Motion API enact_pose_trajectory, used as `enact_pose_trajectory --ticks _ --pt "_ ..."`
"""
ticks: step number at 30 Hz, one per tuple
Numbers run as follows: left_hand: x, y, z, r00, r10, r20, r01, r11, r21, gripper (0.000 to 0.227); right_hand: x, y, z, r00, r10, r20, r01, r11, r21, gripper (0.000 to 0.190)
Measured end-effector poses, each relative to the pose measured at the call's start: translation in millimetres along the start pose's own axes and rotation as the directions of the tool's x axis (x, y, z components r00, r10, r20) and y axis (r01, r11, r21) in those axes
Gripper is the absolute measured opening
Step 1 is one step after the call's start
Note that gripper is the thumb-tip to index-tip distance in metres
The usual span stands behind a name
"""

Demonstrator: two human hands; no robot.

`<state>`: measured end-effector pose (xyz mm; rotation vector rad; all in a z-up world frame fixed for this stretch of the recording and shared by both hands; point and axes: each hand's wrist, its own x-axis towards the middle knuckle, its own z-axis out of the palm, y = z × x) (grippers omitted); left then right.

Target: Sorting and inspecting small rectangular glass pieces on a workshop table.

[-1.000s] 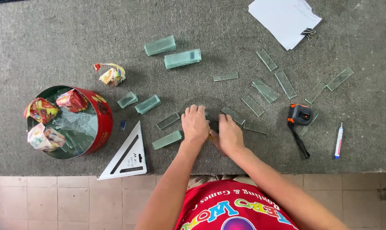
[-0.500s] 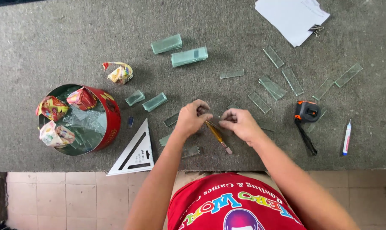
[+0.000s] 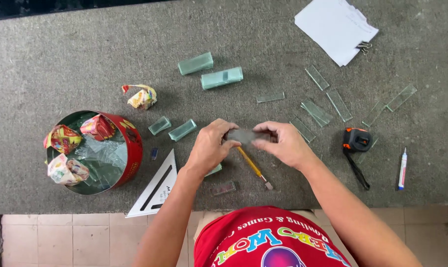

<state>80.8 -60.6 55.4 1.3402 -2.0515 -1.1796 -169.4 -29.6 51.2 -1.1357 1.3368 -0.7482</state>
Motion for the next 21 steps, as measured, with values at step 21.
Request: enact_pose_trajectory --ticks 21 --pt "162 -189 -116 0.933 0.049 -0.357 0.087 0.93 0.356 0.039 345 -42 60 0.742 -0.4 0.538 0.628 0.134 -0.766 0.033"
